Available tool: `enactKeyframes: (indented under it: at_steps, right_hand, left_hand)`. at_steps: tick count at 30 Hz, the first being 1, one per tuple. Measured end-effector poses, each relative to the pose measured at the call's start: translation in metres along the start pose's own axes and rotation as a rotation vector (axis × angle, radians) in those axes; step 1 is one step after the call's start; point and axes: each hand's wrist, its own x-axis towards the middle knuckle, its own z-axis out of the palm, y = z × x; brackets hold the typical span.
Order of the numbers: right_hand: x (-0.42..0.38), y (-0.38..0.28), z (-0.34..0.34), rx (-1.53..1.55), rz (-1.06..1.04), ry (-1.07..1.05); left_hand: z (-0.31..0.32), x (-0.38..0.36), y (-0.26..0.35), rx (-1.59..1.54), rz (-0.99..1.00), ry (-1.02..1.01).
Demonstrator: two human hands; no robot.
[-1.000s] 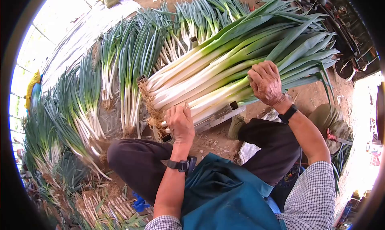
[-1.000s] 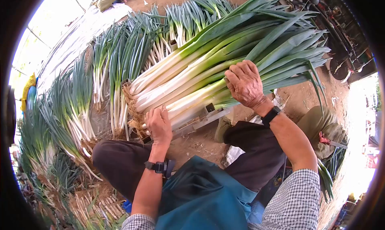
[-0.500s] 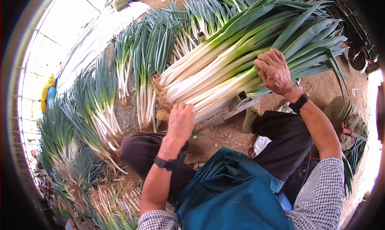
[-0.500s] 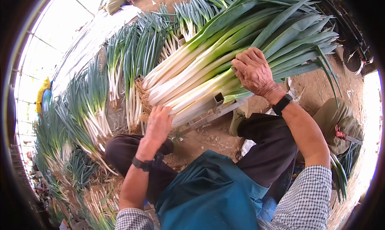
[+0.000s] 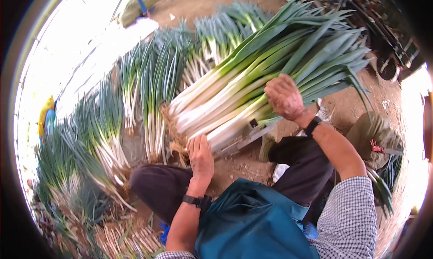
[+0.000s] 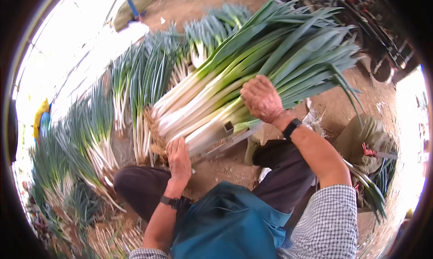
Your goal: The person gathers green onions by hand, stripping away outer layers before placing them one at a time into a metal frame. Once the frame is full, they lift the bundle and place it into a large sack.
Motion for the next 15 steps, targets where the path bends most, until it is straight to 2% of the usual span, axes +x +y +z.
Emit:
enactKeyframes:
  at_steps: [6,9,12,15]
  right_hand:
    - [0.005,0.0,-0.021,0.122,0.044,-0.042]
    - [0.01,0.014,-0.038,0.085,0.053,-0.048]
    - [0.016,0.05,-0.063,-0.053,0.177,-0.087]
    - [0.004,0.094,-0.078,-0.164,0.243,0.14]
  left_hand:
    - [0.0,0.002,0.001,-0.01,0.019,-0.045]
    - [0.001,-0.006,-0.006,-0.025,0.017,-0.069]
    - [0.003,-0.004,-0.006,-0.022,-0.009,-0.068]
    - [0.009,-0.001,-0.006,0.002,-0.03,-0.089]
